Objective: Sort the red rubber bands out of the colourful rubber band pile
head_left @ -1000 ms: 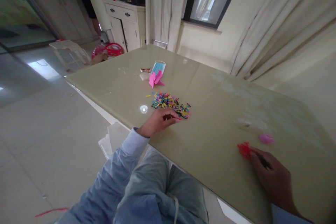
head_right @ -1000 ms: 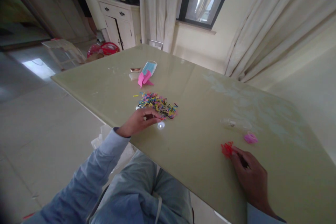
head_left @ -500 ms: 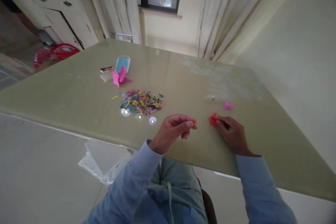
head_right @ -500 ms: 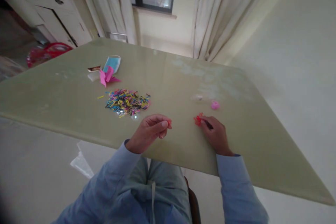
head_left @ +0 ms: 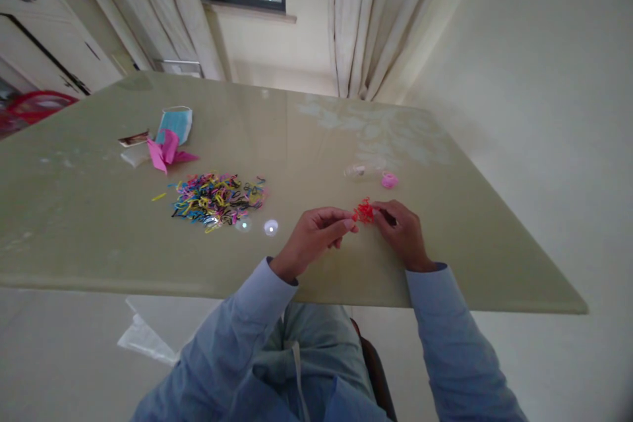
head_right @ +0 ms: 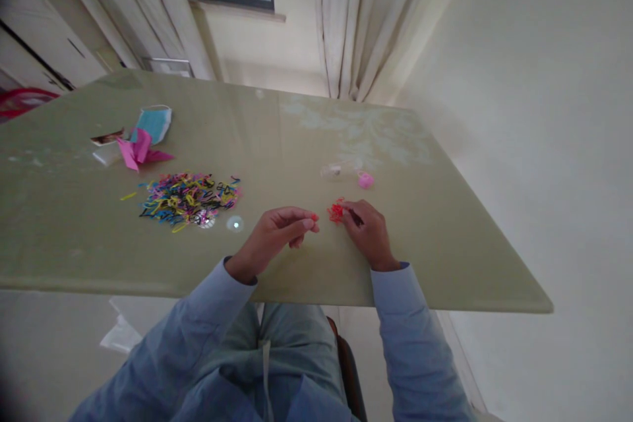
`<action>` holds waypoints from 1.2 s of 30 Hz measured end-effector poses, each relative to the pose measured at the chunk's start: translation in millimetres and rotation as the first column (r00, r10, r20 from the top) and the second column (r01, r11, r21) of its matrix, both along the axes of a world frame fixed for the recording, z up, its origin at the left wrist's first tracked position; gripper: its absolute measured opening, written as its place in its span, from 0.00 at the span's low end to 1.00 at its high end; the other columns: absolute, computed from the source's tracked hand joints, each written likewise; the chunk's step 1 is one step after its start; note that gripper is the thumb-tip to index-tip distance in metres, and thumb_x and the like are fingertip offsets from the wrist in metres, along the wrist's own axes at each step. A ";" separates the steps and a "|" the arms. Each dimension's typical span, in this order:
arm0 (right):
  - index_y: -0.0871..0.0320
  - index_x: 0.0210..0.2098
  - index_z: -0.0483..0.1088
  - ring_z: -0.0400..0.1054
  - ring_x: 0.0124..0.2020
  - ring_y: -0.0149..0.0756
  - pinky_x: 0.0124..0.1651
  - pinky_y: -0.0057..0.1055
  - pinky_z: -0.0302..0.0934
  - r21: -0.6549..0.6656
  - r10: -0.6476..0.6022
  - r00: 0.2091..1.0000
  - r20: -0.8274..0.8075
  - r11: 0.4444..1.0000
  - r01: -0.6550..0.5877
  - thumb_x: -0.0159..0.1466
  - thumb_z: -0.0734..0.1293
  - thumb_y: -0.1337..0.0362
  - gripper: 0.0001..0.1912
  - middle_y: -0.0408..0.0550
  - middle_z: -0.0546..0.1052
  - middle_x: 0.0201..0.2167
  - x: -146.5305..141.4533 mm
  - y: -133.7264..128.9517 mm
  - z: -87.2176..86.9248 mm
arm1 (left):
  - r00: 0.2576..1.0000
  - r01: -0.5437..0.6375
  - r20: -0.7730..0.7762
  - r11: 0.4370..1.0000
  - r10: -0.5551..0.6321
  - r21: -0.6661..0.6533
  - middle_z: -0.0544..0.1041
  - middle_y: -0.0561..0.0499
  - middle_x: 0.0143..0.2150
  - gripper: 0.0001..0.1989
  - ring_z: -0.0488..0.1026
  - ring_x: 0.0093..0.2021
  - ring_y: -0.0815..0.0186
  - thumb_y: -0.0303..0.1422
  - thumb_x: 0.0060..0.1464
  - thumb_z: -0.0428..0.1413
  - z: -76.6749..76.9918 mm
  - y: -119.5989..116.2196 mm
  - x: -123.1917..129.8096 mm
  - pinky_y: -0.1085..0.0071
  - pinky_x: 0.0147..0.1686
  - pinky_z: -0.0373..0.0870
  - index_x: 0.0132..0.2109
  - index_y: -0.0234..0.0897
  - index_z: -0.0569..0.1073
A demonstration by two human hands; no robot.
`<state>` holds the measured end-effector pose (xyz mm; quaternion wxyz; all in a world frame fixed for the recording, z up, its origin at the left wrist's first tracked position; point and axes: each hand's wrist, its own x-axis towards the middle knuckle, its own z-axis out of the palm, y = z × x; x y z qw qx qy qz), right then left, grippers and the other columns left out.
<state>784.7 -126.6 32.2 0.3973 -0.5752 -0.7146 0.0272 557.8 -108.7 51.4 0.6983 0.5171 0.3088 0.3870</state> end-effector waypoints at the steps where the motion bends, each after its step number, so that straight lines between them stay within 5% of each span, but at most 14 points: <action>1: 0.57 0.40 0.78 0.71 0.31 0.34 0.37 0.31 0.65 0.001 -0.022 1.000 -0.014 1.000 0.022 0.67 0.65 0.62 0.10 0.48 0.80 0.33 0.3 -0.3 0.4 | 0.994 -0.028 -0.101 0.998 0.035 0.063 0.80 0.47 0.34 0.14 0.65 0.23 0.74 0.38 0.56 0.62 -0.8 5.5 6.1 0.76 0.24 0.62 0.43 0.31 0.81; 4: 0.58 0.39 0.78 0.70 0.30 0.34 0.36 0.31 0.65 0.031 -0.083 0.995 -0.059 0.996 0.085 0.66 0.65 0.62 0.10 0.48 0.79 0.32 2.7 -0.5 -0.4 | 0.903 -0.026 -0.395 0.939 0.169 0.343 0.81 0.47 0.36 0.09 0.70 0.29 0.70 0.29 0.57 0.58 -2.6 21.2 26.2 0.72 0.34 0.68 0.42 0.33 0.82; 7: 0.58 0.39 0.78 0.69 0.30 0.33 0.36 0.31 0.65 0.051 -0.111 0.990 -0.089 0.992 0.115 0.65 0.65 0.63 0.09 0.48 0.79 0.33 6.0 0.0 -1.9 | 0.776 0.136 -0.571 0.813 0.268 0.566 0.80 0.46 0.41 0.11 0.74 0.41 0.64 0.27 0.60 0.55 -3.4 30.7 43.9 0.68 0.46 0.69 0.43 0.37 0.82; 9: 0.58 0.39 0.78 0.70 0.30 0.34 0.37 0.31 0.65 0.047 -0.116 0.989 -0.094 0.992 0.121 0.65 0.65 0.63 0.10 0.48 0.79 0.33 7.3 0.1 -2.5 | 0.700 0.242 -0.652 0.762 0.291 0.601 0.78 0.45 0.43 0.13 0.74 0.43 0.62 0.29 0.63 0.52 -4.2 33.0 52.2 0.67 0.47 0.69 0.44 0.38 0.82; 14: 0.58 0.38 0.78 0.71 0.31 0.34 0.37 0.32 0.65 0.041 -0.124 0.988 -0.096 0.991 0.129 0.65 0.65 0.63 0.10 0.48 0.79 0.33 7.2 0.6 -2.5 | 0.564 0.393 -0.774 0.732 0.287 0.557 0.74 0.44 0.45 0.16 0.73 0.42 0.62 0.32 0.66 0.47 -9.7 31.4 59.5 0.68 0.43 0.69 0.48 0.39 0.81; 24: 0.58 0.37 0.79 0.72 0.30 0.35 0.35 0.32 0.66 0.011 -0.126 0.985 -0.117 0.992 0.128 0.64 0.66 0.59 0.11 0.49 0.80 0.32 14.0 1.1 -2.5 | 0.673 0.361 -0.700 0.719 0.240 0.593 0.77 0.43 0.46 0.17 0.74 0.47 0.62 0.30 0.65 0.49 -21.6 37.5 25.4 0.67 0.50 0.70 0.53 0.36 0.78; 30: 0.57 0.37 0.79 0.74 0.33 0.38 0.38 0.35 0.68 -0.051 -0.121 0.975 -0.185 0.992 0.114 0.63 0.68 0.56 0.13 0.50 0.81 0.34 8.1 1.0 -2.3 | 0.569 0.469 -0.766 0.646 0.300 0.602 0.78 0.42 0.45 0.15 0.75 0.46 0.60 0.30 0.65 0.47 -19.7 41.6 -14.3 0.66 0.47 0.70 0.45 0.34 0.78; 36: 0.56 0.38 0.79 0.74 0.32 0.37 0.34 0.33 0.68 -0.059 0.006 0.979 -0.204 0.998 -0.018 0.64 0.69 0.56 0.12 0.49 0.81 0.34 -27.7 12.3 12.8 | 0.510 0.459 -0.776 0.646 0.371 0.610 0.77 0.41 0.45 0.13 0.75 0.46 0.59 0.30 0.64 0.48 -23.0 46.7 -27.8 0.65 0.44 0.71 0.43 0.34 0.77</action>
